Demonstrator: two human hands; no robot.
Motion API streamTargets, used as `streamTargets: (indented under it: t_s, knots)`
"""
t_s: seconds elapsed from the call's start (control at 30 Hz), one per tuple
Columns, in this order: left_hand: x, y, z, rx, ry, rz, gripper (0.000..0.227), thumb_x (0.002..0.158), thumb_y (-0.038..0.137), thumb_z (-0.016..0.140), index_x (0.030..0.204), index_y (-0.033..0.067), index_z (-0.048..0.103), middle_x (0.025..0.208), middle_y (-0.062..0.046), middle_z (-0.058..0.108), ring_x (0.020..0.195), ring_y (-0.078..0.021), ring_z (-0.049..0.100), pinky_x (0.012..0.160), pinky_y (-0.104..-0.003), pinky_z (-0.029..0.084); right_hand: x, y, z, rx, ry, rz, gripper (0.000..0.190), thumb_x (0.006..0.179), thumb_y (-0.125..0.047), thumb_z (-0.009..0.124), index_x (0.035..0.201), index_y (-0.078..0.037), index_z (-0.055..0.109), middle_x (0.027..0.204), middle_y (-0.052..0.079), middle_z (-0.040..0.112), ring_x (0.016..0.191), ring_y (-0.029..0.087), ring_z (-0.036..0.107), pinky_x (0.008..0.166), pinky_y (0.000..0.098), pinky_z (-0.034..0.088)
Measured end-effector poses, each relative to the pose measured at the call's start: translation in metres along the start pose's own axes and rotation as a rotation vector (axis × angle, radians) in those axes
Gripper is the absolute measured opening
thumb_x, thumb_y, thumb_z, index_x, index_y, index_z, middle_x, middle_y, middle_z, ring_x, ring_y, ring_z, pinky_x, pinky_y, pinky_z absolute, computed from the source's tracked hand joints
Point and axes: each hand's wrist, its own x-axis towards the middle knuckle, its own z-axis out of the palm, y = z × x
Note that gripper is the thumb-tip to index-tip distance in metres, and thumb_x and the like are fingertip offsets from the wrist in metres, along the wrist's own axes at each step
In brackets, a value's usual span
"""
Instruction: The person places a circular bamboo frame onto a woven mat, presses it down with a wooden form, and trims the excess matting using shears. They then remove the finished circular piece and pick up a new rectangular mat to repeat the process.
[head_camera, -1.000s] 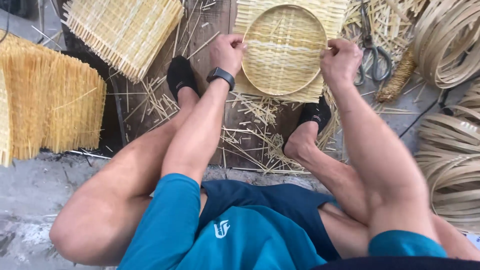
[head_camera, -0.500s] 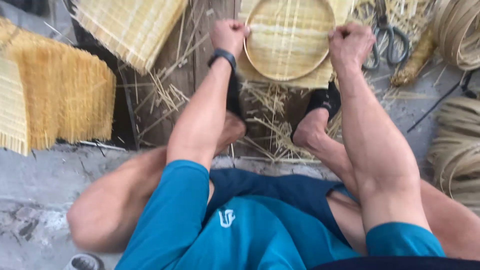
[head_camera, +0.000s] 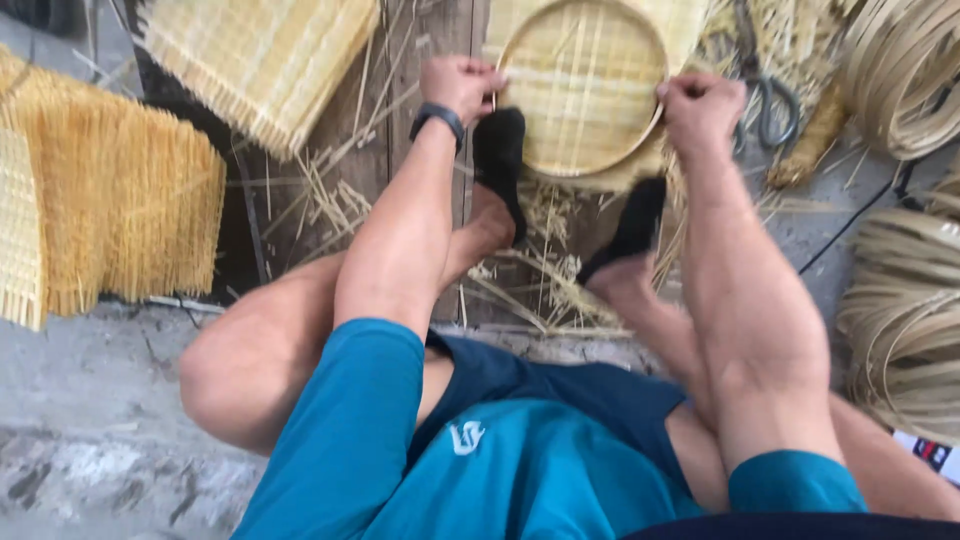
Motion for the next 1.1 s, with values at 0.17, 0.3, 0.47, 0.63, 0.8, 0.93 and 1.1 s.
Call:
streamTargets:
  t_s: [0.17, 0.3, 0.47, 0.63, 0.8, 0.93, 1.1]
  knots:
    - [-0.004, 0.001, 0.003, 0.069, 0.089, 0.087, 0.017, 0.072, 0.011, 0.091, 0.083, 0.0019, 0.081, 0.073, -0.007, 0.079, 0.058, -0.013, 0.074, 0.046, -0.026, 0.062, 0.006, 0.002, -0.011, 0.141, -0.152, -0.051, 0.016, 0.086, -0.004, 0.086, 0.099, 0.003, 0.081, 0.084, 0.008, 0.077, 0.073, 0.012, 0.069, 0.067, 0.0268, 0.057]
    - [-0.003, 0.0, -0.002, 0.077, 0.037, 0.038, 0.018, 0.071, 0.013, 0.092, 0.082, 0.0027, 0.081, 0.074, -0.007, 0.079, 0.061, -0.0142, 0.075, 0.049, -0.028, 0.064, 0.005, -0.001, -0.013, 0.061, -0.099, -0.115, 0.018, 0.08, -0.006, 0.09, 0.093, 0.003, 0.082, 0.078, 0.007, 0.076, 0.069, 0.013, 0.068, 0.063, 0.0267, 0.057]
    - [0.049, -0.001, 0.012, 0.934, 0.228, 0.886, 0.033, 0.069, 0.048, 0.094, 0.082, 0.0186, 0.085, 0.092, -0.015, 0.077, 0.083, -0.0293, 0.072, 0.072, -0.043, 0.058, -0.041, -0.103, -0.007, -0.519, -0.308, -0.548, 0.096, 0.077, -0.044, 0.089, 0.143, 0.011, 0.045, 0.145, 0.033, 0.042, 0.137, 0.047, 0.039, 0.115, 0.0546, 0.032]
    - [0.051, 0.058, 0.074, 0.606, -0.22, 0.954, 0.032, 0.099, 0.045, 0.068, 0.103, 0.0162, 0.081, 0.086, -0.01, 0.077, 0.072, -0.026, 0.071, 0.063, -0.042, 0.055, -0.086, -0.091, 0.061, -0.806, -0.416, -0.927, 0.1, 0.083, -0.055, 0.066, 0.157, 0.006, 0.037, 0.158, 0.035, 0.028, 0.149, 0.051, 0.019, 0.118, 0.0674, 0.012]
    - [0.054, 0.053, 0.087, 0.516, -0.189, 0.742, 0.03, 0.097, 0.047, 0.065, 0.102, 0.0226, 0.082, 0.075, -0.009, 0.075, 0.061, -0.0249, 0.069, 0.057, -0.041, 0.051, -0.084, -0.064, 0.078, -1.094, -0.049, -1.113, 0.074, 0.103, -0.035, 0.066, 0.163, -0.001, 0.038, 0.165, 0.029, 0.028, 0.158, 0.05, 0.016, 0.129, 0.0719, 0.007]
    - [0.066, 0.041, 0.09, 0.561, -0.173, 0.679, 0.027, 0.099, 0.043, 0.065, 0.103, 0.0214, 0.08, 0.088, -0.009, 0.075, 0.075, -0.0235, 0.071, 0.066, -0.04, 0.053, -0.085, -0.077, 0.065, -0.7, -0.285, -0.947, 0.087, 0.083, -0.036, 0.067, 0.157, 0.004, 0.045, 0.157, 0.032, 0.038, 0.149, 0.051, 0.03, 0.12, 0.072, 0.014]
    - [0.067, 0.041, 0.084, 0.452, -0.214, 0.981, 0.024, 0.098, 0.033, 0.063, 0.108, 0.0237, 0.082, 0.11, -0.009, 0.071, 0.099, -0.026, 0.068, 0.084, -0.041, 0.056, 0.0, -0.035, 0.05, -0.67, -0.359, -1.023, 0.08, 0.077, -0.014, 0.073, 0.154, -0.01, 0.051, 0.153, 0.02, 0.051, 0.145, 0.041, 0.041, 0.121, 0.0662, 0.022]
